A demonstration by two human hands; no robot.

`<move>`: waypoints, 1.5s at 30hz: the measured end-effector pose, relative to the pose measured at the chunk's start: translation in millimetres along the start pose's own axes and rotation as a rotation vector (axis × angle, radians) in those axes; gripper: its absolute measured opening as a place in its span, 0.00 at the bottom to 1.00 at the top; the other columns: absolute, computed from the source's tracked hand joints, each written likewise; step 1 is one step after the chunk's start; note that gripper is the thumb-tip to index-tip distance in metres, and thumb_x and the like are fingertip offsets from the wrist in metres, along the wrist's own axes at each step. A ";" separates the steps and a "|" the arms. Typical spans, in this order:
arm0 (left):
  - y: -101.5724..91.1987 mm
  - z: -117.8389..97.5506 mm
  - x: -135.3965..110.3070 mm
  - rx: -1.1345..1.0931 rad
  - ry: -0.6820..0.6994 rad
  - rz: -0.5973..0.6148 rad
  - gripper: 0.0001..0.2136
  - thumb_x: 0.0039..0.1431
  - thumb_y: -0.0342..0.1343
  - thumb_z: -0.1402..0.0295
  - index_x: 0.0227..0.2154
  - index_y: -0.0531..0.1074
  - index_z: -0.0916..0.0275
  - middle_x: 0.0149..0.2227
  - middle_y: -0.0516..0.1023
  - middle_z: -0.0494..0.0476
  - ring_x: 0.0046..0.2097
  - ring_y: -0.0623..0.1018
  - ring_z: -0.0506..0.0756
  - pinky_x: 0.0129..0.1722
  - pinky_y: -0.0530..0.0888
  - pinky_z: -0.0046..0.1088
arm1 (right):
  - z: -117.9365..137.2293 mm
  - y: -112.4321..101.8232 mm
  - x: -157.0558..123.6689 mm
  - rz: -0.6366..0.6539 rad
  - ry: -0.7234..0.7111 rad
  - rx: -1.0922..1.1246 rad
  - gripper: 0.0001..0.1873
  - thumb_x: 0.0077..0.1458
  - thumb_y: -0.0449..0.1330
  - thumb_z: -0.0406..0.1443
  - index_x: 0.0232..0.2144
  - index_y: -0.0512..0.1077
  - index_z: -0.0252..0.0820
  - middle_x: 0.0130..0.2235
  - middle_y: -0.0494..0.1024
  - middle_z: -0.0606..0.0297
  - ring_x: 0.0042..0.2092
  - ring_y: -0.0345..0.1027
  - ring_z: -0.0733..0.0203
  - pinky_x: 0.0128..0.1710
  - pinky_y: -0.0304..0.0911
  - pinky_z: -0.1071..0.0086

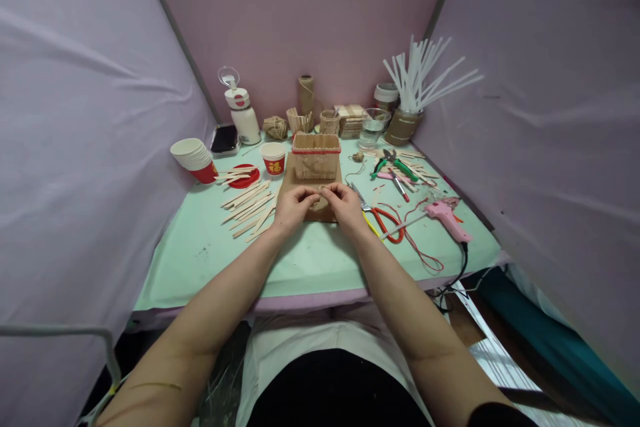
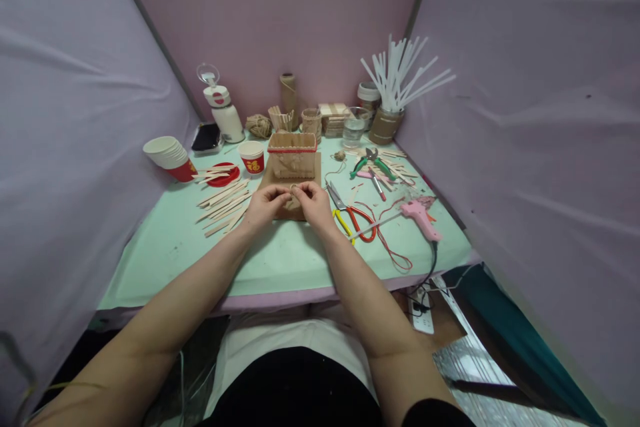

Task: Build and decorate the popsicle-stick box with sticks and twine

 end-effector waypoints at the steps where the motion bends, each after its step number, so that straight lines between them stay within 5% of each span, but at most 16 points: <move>1: -0.5 0.0 0.1 0.033 0.005 0.001 0.07 0.48 0.59 0.64 0.27 0.76 0.63 0.26 0.77 0.52 0.30 0.72 0.51 0.35 0.68 0.28 | -7.6 2.1 0.7 0.017 0.070 0.088 0.14 0.45 0.62 0.47 0.25 0.68 0.43 0.22 0.65 0.71 0.25 0.57 0.66 0.24 0.55 0.71; 7: -4.5 11.5 0.7 0.127 -0.055 -0.014 0.07 0.46 0.60 0.64 0.25 0.77 0.63 0.23 0.76 0.52 0.27 0.71 0.51 0.30 0.66 0.28 | -18.4 1.6 5.2 0.027 0.199 0.408 0.18 0.37 0.66 0.47 0.24 0.65 0.44 0.22 0.61 0.73 0.23 0.54 0.68 0.20 0.49 0.74; 13: -0.8 12.5 -2.6 0.004 -0.100 -0.023 0.10 0.46 0.61 0.61 0.27 0.77 0.64 0.26 0.78 0.54 0.28 0.72 0.51 0.29 0.66 0.27 | -14.3 -7.0 3.5 -0.038 0.188 0.206 0.16 0.43 0.63 0.47 0.28 0.70 0.42 0.23 0.67 0.70 0.25 0.58 0.67 0.22 0.54 0.73; 22: -5.6 6.1 -2.6 0.028 -0.049 -0.073 0.10 0.48 0.60 0.61 0.28 0.77 0.64 0.28 0.78 0.55 0.30 0.73 0.52 0.32 0.68 0.28 | 7.0 -13.0 -0.7 -0.114 -0.018 -0.043 0.15 0.40 0.66 0.44 0.28 0.70 0.41 0.30 0.75 0.65 0.31 0.66 0.63 0.33 0.63 0.68; 31: -4.8 3.8 -4.3 0.081 -0.031 -0.079 0.09 0.47 0.62 0.62 0.28 0.78 0.63 0.28 0.79 0.54 0.31 0.74 0.53 0.33 0.67 0.28 | 4.4 -13.9 -0.1 -0.129 -0.033 -0.033 0.12 0.45 0.62 0.44 0.27 0.72 0.41 0.31 0.77 0.65 0.34 0.69 0.61 0.38 0.64 0.67; 45: 2.7 7.9 -4.3 -0.026 -0.085 -0.018 0.11 0.48 0.60 0.61 0.30 0.77 0.64 0.31 0.79 0.57 0.32 0.74 0.53 0.35 0.68 0.29 | 5.0 -2.1 1.4 0.014 -0.039 -0.051 0.12 0.45 0.62 0.44 0.30 0.75 0.42 0.31 0.77 0.66 0.34 0.69 0.60 0.36 0.63 0.67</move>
Point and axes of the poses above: each hand's wrist, its own x-axis towards the middle knuckle, its own y-axis out of the palm, z = x × y, the point moved 10 cm from there along x, towards the middle knuckle
